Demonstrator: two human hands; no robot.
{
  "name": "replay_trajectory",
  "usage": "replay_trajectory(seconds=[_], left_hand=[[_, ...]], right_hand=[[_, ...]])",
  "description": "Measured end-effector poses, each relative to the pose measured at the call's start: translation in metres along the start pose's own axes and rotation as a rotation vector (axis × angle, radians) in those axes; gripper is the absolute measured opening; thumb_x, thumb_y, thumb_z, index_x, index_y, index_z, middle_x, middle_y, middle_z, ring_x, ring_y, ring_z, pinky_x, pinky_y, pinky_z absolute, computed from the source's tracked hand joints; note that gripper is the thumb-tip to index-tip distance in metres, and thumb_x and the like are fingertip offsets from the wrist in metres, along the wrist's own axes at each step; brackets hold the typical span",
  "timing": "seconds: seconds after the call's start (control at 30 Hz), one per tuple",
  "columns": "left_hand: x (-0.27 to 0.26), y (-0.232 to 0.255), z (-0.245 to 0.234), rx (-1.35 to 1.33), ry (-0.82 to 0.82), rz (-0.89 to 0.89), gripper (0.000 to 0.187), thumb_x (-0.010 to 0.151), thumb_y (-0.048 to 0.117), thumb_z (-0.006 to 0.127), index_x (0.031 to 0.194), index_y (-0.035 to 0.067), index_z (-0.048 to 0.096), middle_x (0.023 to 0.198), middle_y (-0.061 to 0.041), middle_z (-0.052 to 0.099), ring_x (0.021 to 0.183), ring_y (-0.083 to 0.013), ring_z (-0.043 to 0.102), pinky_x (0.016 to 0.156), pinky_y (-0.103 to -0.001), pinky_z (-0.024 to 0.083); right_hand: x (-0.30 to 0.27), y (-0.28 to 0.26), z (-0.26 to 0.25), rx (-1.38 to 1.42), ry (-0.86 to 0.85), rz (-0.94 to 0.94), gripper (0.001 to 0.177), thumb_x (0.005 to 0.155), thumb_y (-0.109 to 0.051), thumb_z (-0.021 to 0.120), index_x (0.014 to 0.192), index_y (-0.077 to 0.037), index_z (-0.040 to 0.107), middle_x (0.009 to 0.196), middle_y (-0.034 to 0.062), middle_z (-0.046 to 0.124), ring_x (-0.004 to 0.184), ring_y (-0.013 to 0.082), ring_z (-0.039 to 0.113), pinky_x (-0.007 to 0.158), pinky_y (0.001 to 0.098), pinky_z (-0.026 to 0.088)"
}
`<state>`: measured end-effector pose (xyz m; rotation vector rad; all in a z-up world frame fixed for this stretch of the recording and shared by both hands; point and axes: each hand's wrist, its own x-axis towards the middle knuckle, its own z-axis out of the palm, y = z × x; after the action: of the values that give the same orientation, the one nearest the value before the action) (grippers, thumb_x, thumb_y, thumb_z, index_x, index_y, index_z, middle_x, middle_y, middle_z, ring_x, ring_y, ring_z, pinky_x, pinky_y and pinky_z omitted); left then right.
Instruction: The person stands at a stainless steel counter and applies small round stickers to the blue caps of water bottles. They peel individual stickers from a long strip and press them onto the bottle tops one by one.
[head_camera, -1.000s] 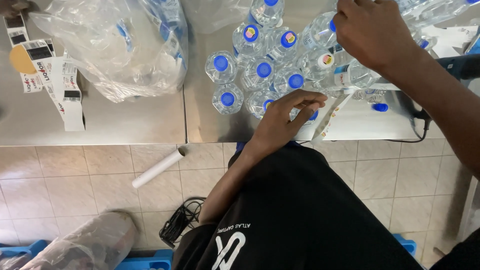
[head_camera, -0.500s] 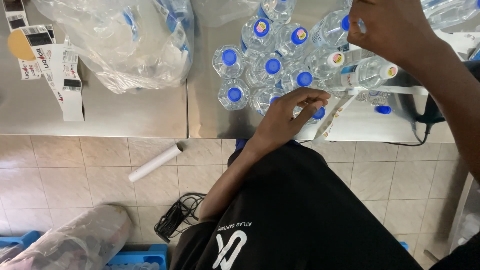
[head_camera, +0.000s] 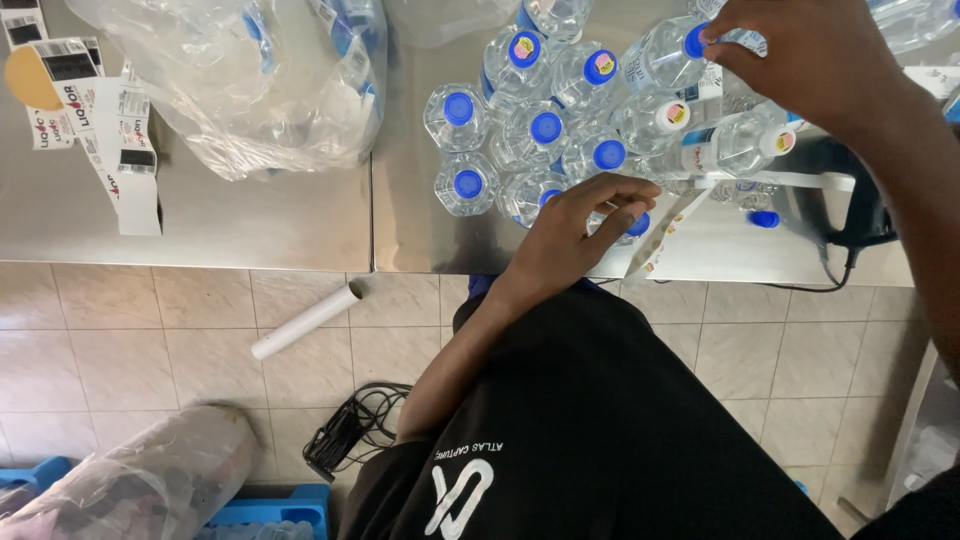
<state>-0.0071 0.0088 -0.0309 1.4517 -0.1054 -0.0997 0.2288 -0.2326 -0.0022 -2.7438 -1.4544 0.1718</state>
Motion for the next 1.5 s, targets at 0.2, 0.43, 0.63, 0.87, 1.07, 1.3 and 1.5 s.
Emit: replay_trajectory(seconds=[0.2, 0.43, 0.63, 0.87, 1.07, 1.3, 1.5], left_hand=[[-0.001, 0.006, 0.0, -0.011, -0.006, -0.016, 0.028, 0.115, 0.024, 0.057, 0.135, 0.009, 0.071, 0.135, -0.007, 0.075, 0.122, -0.0216, 0.079, 0.105, -0.035, 0.064], [-0.001, 0.002, 0.001, -0.004, -0.005, -0.001, 0.027, 0.115, 0.023, 0.057, 0.135, 0.009, 0.071, 0.135, -0.007, 0.075, 0.121, -0.0207, 0.079, 0.105, -0.035, 0.063], [-0.002, 0.001, 0.0, -0.023, -0.01, -0.002, 0.028, 0.115, 0.023, 0.057, 0.135, 0.009, 0.07, 0.134, -0.008, 0.076, 0.122, -0.0227, 0.079, 0.104, -0.036, 0.065], [-0.004, 0.002, -0.002, 0.011, 0.005, 0.005, 0.029, 0.115, 0.026, 0.057, 0.134, 0.01, 0.072, 0.135, -0.006, 0.076, 0.119, -0.0212, 0.077, 0.103, -0.036, 0.064], [-0.003, 0.004, -0.002, 0.014, -0.003, 0.006, 0.029, 0.115, 0.026, 0.057, 0.135, 0.011, 0.071, 0.134, -0.006, 0.077, 0.12, -0.0203, 0.079, 0.103, -0.035, 0.063], [-0.005, 0.008, -0.003, 0.015, 0.012, 0.011, 0.027, 0.115, 0.024, 0.058, 0.134, 0.011, 0.072, 0.134, -0.005, 0.077, 0.119, -0.0205, 0.078, 0.103, -0.035, 0.064], [-0.006, 0.006, 0.001, 0.003, 0.013, 0.006, 0.027, 0.115, 0.022, 0.059, 0.135, 0.009, 0.071, 0.133, -0.006, 0.077, 0.121, -0.02, 0.077, 0.106, -0.035, 0.064]], right_hand=[[-0.009, 0.02, 0.034, -0.408, 0.213, -0.134, 0.019, 0.14, -0.03, 0.074, 0.129, -0.025, 0.089, 0.123, -0.0127, 0.083, 0.117, 0.0105, 0.074, 0.093, 0.0322, 0.048], [-0.005, 0.003, 0.026, -0.694, 0.164, -0.108, 0.019, 0.14, -0.041, 0.066, 0.13, -0.035, 0.081, 0.135, -0.018, 0.077, 0.124, 0.0046, 0.069, 0.093, 0.0252, 0.046], [0.0, 0.001, 0.024, -0.435, 0.064, -0.024, 0.02, 0.137, -0.031, 0.067, 0.126, -0.021, 0.079, 0.133, -0.0034, 0.075, 0.122, 0.0181, 0.067, 0.092, 0.0348, 0.048], [0.007, -0.004, 0.006, 0.01, -0.095, 0.077, 0.027, 0.135, -0.018, 0.06, 0.132, 0.003, 0.076, 0.132, 0.0204, 0.076, 0.109, 0.0362, 0.069, 0.082, 0.0479, 0.047], [0.007, 0.003, 0.009, 0.166, -0.141, 0.168, 0.034, 0.137, -0.024, 0.055, 0.142, 0.005, 0.072, 0.136, 0.0278, 0.074, 0.109, 0.0438, 0.07, 0.08, 0.0531, 0.051], [0.003, -0.002, -0.003, 0.338, -0.021, 0.207, 0.036, 0.14, -0.025, 0.064, 0.148, 0.01, 0.07, 0.138, 0.0308, 0.074, 0.113, 0.0478, 0.071, 0.082, 0.0543, 0.052], [-0.007, -0.004, 0.015, 0.223, 0.128, 0.073, 0.024, 0.138, -0.015, 0.075, 0.139, 0.006, 0.086, 0.134, 0.0204, 0.082, 0.122, 0.0362, 0.072, 0.094, 0.0475, 0.049]])
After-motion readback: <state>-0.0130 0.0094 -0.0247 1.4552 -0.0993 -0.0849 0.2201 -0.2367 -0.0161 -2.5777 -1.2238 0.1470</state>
